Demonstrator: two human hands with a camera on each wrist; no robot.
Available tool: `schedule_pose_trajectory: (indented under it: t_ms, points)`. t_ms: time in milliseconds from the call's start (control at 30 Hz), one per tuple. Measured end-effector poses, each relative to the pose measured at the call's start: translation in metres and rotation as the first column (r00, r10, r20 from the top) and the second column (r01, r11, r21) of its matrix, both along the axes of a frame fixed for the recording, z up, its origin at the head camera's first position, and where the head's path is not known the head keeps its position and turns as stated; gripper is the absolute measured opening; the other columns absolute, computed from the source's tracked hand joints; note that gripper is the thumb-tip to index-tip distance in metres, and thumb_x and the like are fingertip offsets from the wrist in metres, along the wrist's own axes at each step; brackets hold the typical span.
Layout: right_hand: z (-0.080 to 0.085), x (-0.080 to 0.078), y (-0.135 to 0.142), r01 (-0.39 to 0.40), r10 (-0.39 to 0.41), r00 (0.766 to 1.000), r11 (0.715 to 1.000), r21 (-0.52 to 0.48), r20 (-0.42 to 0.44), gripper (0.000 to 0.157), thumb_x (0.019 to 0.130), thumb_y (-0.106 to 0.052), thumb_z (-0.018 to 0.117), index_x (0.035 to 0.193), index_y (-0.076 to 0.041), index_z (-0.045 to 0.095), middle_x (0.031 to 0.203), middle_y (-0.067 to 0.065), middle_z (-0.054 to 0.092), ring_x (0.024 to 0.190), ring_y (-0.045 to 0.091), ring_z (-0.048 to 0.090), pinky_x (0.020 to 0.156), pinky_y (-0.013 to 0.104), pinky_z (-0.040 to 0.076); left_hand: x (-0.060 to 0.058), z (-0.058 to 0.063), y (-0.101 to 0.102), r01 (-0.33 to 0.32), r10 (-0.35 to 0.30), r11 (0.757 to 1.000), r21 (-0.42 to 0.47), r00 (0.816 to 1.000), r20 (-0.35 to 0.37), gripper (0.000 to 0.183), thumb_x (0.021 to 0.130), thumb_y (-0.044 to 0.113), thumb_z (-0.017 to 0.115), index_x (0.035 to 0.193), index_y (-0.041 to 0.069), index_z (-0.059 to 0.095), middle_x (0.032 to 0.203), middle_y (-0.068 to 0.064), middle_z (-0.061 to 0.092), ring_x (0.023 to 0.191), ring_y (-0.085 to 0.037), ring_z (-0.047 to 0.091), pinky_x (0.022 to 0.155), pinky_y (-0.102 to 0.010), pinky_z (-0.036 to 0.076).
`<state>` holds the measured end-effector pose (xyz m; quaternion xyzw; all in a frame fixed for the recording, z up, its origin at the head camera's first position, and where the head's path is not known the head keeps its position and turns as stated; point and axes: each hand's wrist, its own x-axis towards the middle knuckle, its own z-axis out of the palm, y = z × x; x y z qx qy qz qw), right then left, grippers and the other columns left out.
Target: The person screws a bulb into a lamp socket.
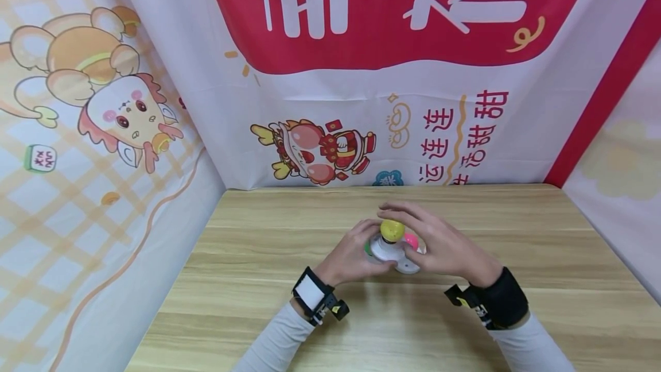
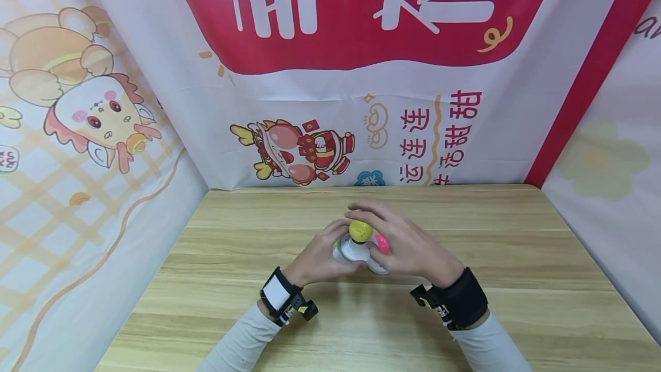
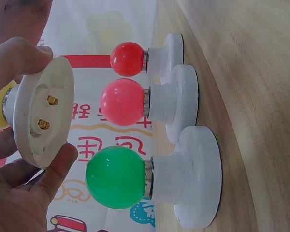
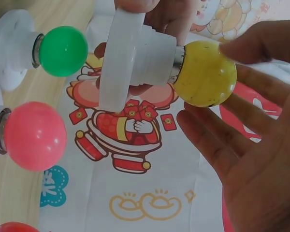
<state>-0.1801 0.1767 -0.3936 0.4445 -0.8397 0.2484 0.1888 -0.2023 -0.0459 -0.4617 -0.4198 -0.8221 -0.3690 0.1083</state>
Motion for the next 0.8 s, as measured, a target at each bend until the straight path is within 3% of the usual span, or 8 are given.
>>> schedule_pose_trajectory:
  t_ms: [100, 233, 467, 800]
  points:
    - [0.0005, -0.0003, -0.0009, -0.029, 0.029, 1.0, 1.0, 0.0, -0.011, 0.062, 0.075, -0.003, 0.065, 0.135, -0.017, 0.056, 0.141, 0.001, 0.05, 0.131, 0.019, 0.04, 0.108, 0.047, 0.038, -0.0006, -0.0006, -0.0001, 0.005, -0.005, 1.0, 0.004, 1.0, -0.002, 0.076, 0.077, 0.038, 0.078, 0.141, 0.013, 0.045, 0.137, 0.0, 0.048, 0.123, -0.009, 0.045, 0.1, -0.025, 0.045]
    - [0.0003, -0.0003, -0.0017, -0.021, 0.021, 1.0, 1.0, 0.004, -0.006, 0.057, 0.075, 0.0, 0.063, 0.129, -0.017, 0.06, 0.134, -0.002, 0.055, 0.128, 0.017, 0.044, 0.108, 0.045, 0.039, -0.0011, -0.001, -0.0001, 0.016, -0.016, 1.0, 0.011, 1.0, -0.007, 0.077, 0.076, 0.037, 0.079, 0.142, 0.015, 0.045, 0.137, 0.002, 0.048, 0.123, -0.008, 0.045, 0.1, -0.024, 0.045]
    - [-0.001, -0.0001, -0.0021, 0.031, -0.031, 0.999, 1.0, 0.004, -0.02, 0.049, 0.08, -0.013, 0.067, 0.128, -0.016, 0.061, 0.13, 0.002, 0.056, 0.122, 0.019, 0.048, 0.095, 0.042, 0.051, -0.0021, -0.002, -0.0005, 0.027, -0.027, 1.0, 0.013, 1.0, -0.006, 0.079, 0.077, 0.039, 0.078, 0.143, 0.013, 0.043, 0.139, 0.001, 0.047, 0.125, -0.008, 0.044, 0.101, -0.023, 0.043]
    - [-0.001, 0.0006, -0.0048, 0.1, -0.1, 0.995, 0.995, -0.005, -0.008, 0.045, 0.081, -0.032, 0.075, 0.122, -0.015, 0.063, 0.123, 0.001, 0.055, 0.109, 0.015, 0.053, 0.086, 0.033, 0.056, -0.0021, -0.0002, -0.0013, 0.038, -0.037, 0.999, 0.017, 0.999, -0.016, 0.07, 0.077, 0.035, 0.079, 0.136, 0.012, 0.05, 0.135, 0.001, 0.05, 0.123, -0.008, 0.045, 0.1, -0.021, 0.045]
